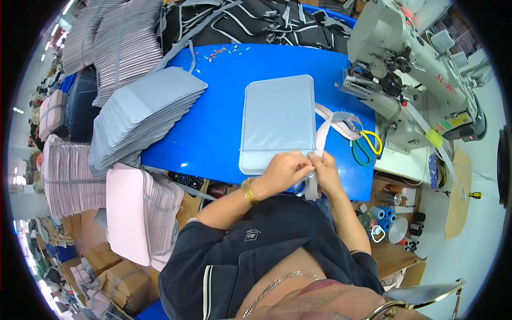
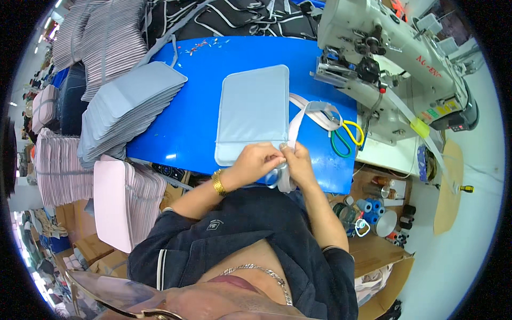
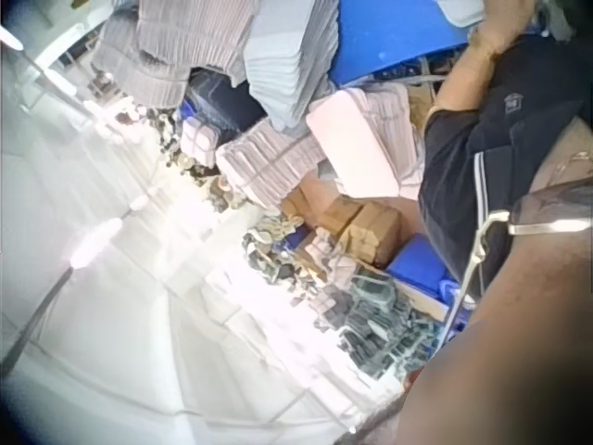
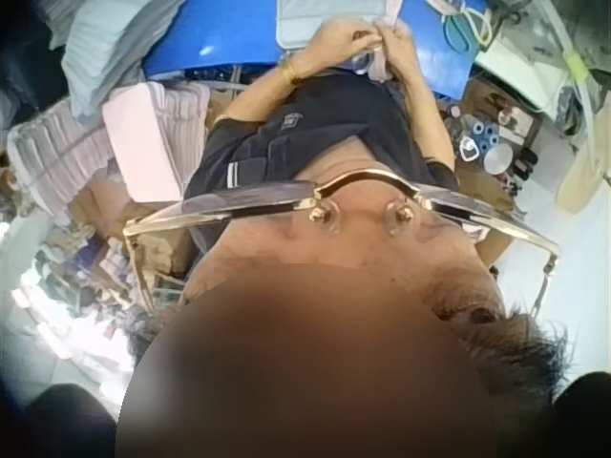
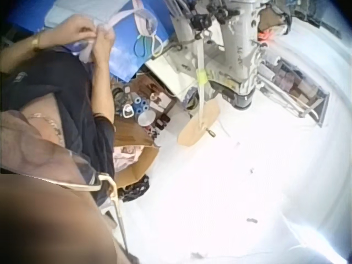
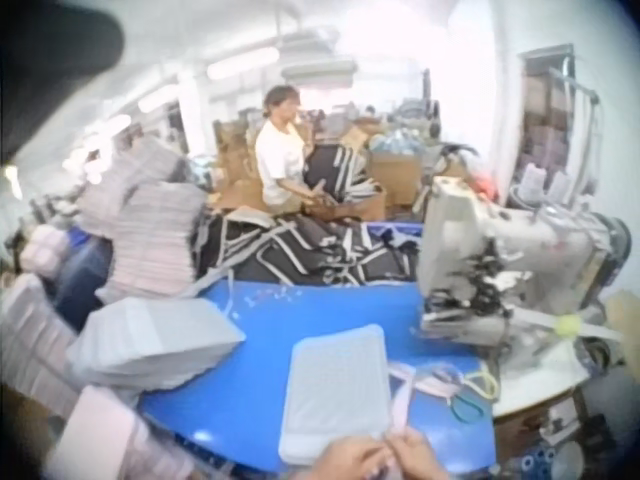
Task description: Sewing fabric or leather pieces together using an industrial sewing machine to assemble a sleeve or pocket.
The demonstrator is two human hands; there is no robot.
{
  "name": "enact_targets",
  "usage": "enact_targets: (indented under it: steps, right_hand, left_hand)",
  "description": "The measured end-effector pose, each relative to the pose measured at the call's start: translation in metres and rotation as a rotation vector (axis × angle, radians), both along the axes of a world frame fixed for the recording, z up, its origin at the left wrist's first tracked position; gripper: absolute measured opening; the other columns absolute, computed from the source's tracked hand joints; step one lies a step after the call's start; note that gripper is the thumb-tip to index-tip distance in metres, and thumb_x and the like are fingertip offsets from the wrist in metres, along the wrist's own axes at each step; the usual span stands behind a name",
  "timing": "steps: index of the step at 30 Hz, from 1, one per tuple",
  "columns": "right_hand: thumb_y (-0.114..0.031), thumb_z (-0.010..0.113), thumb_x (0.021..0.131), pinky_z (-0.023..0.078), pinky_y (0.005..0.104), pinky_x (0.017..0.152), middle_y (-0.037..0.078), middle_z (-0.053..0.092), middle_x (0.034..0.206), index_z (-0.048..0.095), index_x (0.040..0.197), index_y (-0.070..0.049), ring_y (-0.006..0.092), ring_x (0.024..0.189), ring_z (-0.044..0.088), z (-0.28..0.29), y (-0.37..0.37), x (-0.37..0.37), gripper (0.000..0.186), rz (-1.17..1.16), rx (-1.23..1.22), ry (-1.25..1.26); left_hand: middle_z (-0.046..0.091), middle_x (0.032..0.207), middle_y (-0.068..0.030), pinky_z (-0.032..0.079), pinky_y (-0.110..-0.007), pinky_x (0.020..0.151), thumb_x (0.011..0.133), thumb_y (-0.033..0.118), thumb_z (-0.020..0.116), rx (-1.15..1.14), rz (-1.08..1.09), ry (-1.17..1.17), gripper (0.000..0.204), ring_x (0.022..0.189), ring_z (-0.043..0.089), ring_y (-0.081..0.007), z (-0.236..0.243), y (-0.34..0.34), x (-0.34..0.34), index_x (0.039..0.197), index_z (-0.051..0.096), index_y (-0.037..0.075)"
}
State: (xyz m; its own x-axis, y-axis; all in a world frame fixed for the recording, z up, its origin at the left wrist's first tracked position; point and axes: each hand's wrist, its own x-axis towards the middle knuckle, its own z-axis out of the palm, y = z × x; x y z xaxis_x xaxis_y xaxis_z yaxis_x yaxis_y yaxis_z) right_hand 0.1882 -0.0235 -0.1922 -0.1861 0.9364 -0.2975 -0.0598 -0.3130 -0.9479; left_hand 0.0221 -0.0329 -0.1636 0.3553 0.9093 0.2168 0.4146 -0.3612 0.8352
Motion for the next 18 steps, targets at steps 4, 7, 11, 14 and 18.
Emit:
enact_targets:
  steps: [4, 7, 11, 14, 18]
  right_hand:
    - [-0.018, 0.058, 0.096, 0.047, 0.0275, 0.070, 0.003, 0.065, 0.087, 0.063, 0.105, 0.001, 0.0098, 0.079, 0.058, 0.022, 0.000, 0.026, 0.021, 0.152, 0.035, -0.025]
    - [-0.019, 0.058, 0.095, 0.047, 0.0307, 0.069, 0.007, 0.063, 0.082, 0.061, 0.110, 0.000, 0.0122, 0.076, 0.056, 0.035, 0.000, 0.034, 0.025, 0.377, 0.317, -0.417]
    - [-0.022, 0.062, 0.093, 0.048, 0.0311, 0.070, 0.008, 0.064, 0.085, 0.060, 0.114, 0.000, 0.0123, 0.079, 0.057, 0.040, -0.008, 0.034, 0.030, 0.327, 0.273, -0.283]
    - [-0.023, 0.065, 0.091, 0.049, 0.0299, 0.073, 0.007, 0.066, 0.092, 0.060, 0.116, -0.001, 0.0127, 0.083, 0.059, 0.041, -0.011, 0.028, 0.034, 0.290, 0.295, -0.233]
    - [-0.030, 0.059, 0.095, 0.042, 0.0363, 0.099, 0.015, 0.062, 0.118, 0.051, 0.131, -0.002, 0.0218, 0.113, 0.057, 0.049, -0.002, 0.020, 0.046, 0.429, 0.221, -0.283]
  left_hand:
    - [0.066, 0.094, -0.0119, 0.051, -0.040, 0.078, 0.086, 0.014, 0.065, 0.354, -0.071, 0.128, 0.013, 0.092, 0.063, -0.0284, 0.019, 0.042, -0.008, 0.093, 0.069, 0.004]
    - [0.067, 0.100, -0.0114, 0.046, -0.043, 0.090, 0.086, 0.017, 0.065, 0.578, -0.406, 0.409, 0.014, 0.107, 0.057, -0.0298, 0.035, 0.081, -0.017, 0.092, 0.069, 0.005]
    - [0.067, 0.097, -0.0114, 0.050, -0.039, 0.078, 0.085, 0.018, 0.066, 0.052, -0.648, 0.485, 0.015, 0.091, 0.062, -0.0289, 0.046, 0.104, -0.024, 0.091, 0.068, 0.004]
    - [0.066, 0.093, -0.0104, 0.051, -0.037, 0.069, 0.084, 0.017, 0.067, 0.132, -0.754, 0.332, 0.013, 0.080, 0.064, -0.0285, 0.054, 0.107, -0.023, 0.086, 0.066, 0.004]
    - [0.055, 0.135, -0.0170, 0.053, -0.037, 0.074, 0.080, 0.014, 0.064, 0.121, -0.757, 0.201, 0.010, 0.096, 0.065, -0.0307, 0.066, 0.101, -0.019, 0.078, 0.062, 0.004]
